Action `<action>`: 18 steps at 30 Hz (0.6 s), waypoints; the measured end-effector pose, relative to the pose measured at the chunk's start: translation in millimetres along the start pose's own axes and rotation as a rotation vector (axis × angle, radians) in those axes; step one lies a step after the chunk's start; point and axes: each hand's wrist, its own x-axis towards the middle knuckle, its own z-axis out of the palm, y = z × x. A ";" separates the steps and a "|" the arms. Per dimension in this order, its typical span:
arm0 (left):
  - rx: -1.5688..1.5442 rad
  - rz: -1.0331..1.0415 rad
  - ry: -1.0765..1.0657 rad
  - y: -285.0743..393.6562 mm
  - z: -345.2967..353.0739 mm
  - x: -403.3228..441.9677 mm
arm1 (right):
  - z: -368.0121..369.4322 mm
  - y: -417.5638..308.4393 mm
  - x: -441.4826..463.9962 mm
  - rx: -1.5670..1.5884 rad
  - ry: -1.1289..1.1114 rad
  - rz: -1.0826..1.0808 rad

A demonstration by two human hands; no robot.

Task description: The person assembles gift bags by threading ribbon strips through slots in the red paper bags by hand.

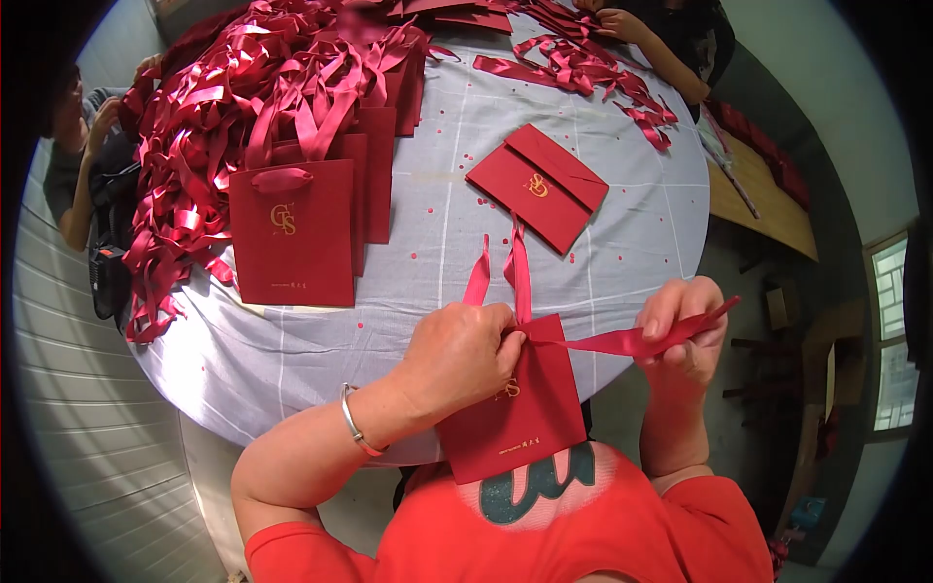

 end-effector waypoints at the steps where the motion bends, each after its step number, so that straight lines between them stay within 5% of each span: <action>1: 0.006 0.005 0.004 -0.6 0.6 0.0 | 0.8 -1.1 0.4 -0.035 -0.044 -0.048; 6: 0.005 0.006 0.022 -0.8 1.5 0.1 | 4.6 -13.6 0.8 -0.102 -0.232 0.010; 10: 0.030 -0.011 0.011 1.0 0.2 0.4 | 11.8 -18.5 -0.3 -0.355 -0.314 -0.255; 18: 0.016 0.013 -0.004 -4.2 -1.7 -2.9 | 19.8 -17.6 9.3 -0.523 -0.356 -0.368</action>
